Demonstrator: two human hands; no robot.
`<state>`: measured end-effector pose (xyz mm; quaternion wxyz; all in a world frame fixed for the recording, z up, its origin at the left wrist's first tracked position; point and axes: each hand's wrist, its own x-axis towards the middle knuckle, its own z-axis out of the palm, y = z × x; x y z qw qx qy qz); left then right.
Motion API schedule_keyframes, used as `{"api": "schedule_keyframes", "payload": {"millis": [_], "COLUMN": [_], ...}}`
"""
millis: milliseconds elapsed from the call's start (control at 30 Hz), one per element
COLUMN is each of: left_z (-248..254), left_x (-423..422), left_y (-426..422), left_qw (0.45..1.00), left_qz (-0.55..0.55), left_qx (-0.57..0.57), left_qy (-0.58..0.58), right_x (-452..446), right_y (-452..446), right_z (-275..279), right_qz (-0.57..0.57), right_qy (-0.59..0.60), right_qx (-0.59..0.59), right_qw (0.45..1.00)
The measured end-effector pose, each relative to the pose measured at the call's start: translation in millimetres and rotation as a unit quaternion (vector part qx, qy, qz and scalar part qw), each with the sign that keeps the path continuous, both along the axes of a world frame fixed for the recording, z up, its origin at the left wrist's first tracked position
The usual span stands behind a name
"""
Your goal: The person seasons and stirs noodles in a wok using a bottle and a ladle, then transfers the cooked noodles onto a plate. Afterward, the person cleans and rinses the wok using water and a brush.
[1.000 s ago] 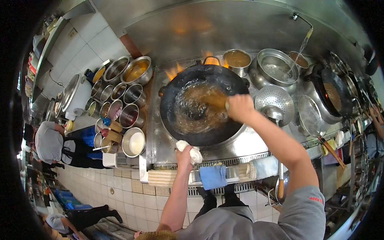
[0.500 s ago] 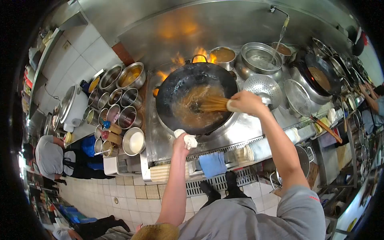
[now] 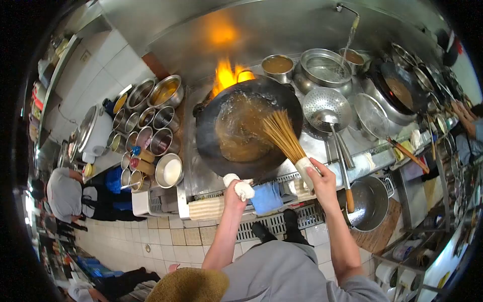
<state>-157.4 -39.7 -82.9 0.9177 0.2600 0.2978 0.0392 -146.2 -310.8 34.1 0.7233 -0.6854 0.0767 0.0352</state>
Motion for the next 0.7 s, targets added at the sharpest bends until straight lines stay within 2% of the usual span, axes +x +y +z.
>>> {"api": "schedule_keyframes", "payload": {"millis": [33, 100, 167, 200, 267, 567, 700], "left_z": [13.4, 34.0, 28.0, 25.5, 26.3, 50.9, 35.1], "left_x": [-4.8, -10.5, -15.2, -16.3, -20.6, -44.6, -49.9], "left_y": [-1.3, -3.3, -9.1, -12.1, -14.3, -9.8, -7.3], "left_qw": [1.000, 0.997, 0.997, 0.997, 0.997, 0.977, 0.963], "left_qz": [-0.012, -0.032, -0.013, -0.006, 0.001, -0.021, -0.031], "left_qx": [-0.020, -0.065, -0.074, -0.075, -0.079, -0.210, -0.260], "left_qy": [-0.002, -0.006, -0.006, -0.007, -0.002, -0.044, -0.070], "right_x": [-7.4, -14.4, -23.4, -27.0, -30.1, -24.0, -18.0], "right_y": [2.6, 1.2, 2.4, 4.3, 2.6, 12.0, 26.8], "right_z": [5.0, -5.3, -5.4, 2.2, 2.2, 28.3, 44.1], "right_qz": [-0.009, -0.029, -0.033, -0.033, -0.023, 0.002, 0.006], "right_qy": [-0.010, -0.028, -0.016, -0.021, -0.037, -0.104, -0.116], "right_qx": [-0.015, 0.033, 0.056, 0.019, 0.031, 0.013, 0.010], "right_qw": [1.000, 0.999, 0.998, 0.999, 0.999, 0.994, 0.993]}}
